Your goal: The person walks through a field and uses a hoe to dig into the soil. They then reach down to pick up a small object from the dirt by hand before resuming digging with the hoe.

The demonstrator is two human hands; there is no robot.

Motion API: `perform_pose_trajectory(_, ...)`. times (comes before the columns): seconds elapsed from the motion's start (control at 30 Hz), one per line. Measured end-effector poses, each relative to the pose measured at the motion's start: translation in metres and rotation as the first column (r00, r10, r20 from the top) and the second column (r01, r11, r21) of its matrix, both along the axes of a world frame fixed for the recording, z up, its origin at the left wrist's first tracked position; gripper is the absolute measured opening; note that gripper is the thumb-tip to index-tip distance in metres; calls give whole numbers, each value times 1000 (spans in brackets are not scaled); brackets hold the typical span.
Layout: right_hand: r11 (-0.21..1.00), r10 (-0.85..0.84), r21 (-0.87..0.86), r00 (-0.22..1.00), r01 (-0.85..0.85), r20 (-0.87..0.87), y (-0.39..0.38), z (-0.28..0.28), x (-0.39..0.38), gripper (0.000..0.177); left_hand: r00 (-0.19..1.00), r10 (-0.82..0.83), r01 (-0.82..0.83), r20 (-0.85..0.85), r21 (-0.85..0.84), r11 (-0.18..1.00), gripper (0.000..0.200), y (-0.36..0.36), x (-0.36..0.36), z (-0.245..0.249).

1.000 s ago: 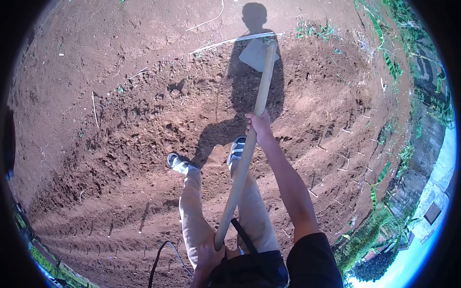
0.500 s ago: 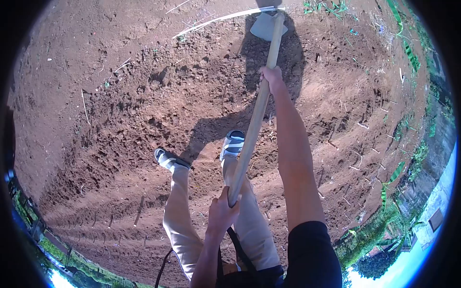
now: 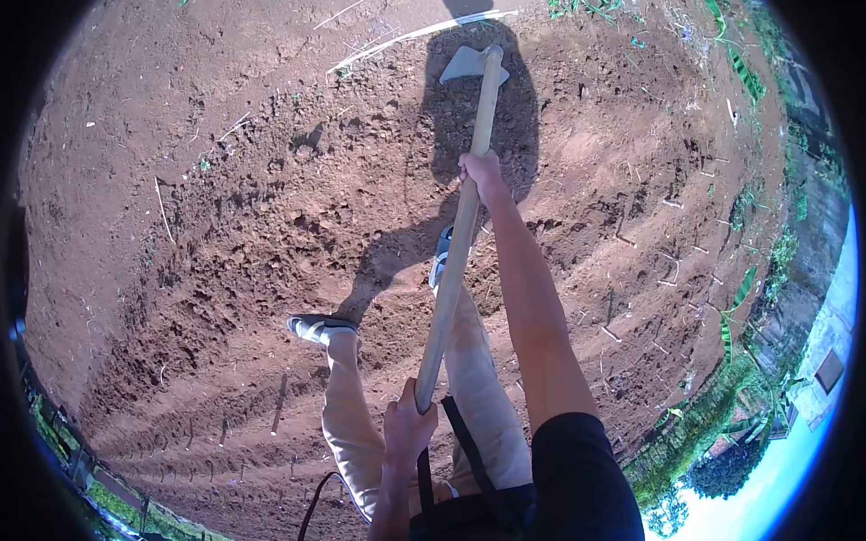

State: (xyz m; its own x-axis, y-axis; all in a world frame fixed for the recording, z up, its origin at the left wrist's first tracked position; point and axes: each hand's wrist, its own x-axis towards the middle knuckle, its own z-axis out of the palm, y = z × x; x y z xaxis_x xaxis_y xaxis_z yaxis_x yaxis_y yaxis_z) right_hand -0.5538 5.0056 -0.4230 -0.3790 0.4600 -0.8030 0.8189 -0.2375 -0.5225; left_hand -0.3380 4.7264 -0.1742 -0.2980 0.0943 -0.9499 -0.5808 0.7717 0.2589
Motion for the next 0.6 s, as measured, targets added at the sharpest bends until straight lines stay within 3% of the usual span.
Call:
perform_pose_trajectory(0.03,998,18,-61,1000,-20,-22,-16,-2,8,13,1000,7,-7,17,14,1000,47,-17,9,2)
perform_pose_trajectory(0.2,998,11,55,1000,-11,-6,-105,9,29,11,1000,3,-4,-27,-39,999,46,-103,41,4)
perform_pose_trajectory(0.33,1000,15,18,1000,-16,14,-161,26,51,11,999,-13,12,-34,-45,999,47,-164,64,16)
perform_pose_trajectory(0.43,998,15,65,999,-18,36,-208,44,65,12,999,14,-14,30,14,1000,48,-205,79,25)
perform_pose_trajectory(0.53,996,30,82,999,-32,31,-248,53,83,15,993,110,-110,-31,14,994,54,-245,96,49)
perform_pose_trajectory(0.6,994,40,100,998,-44,39,-284,65,100,22,997,-13,0,-82,-156,988,57,-273,134,56)
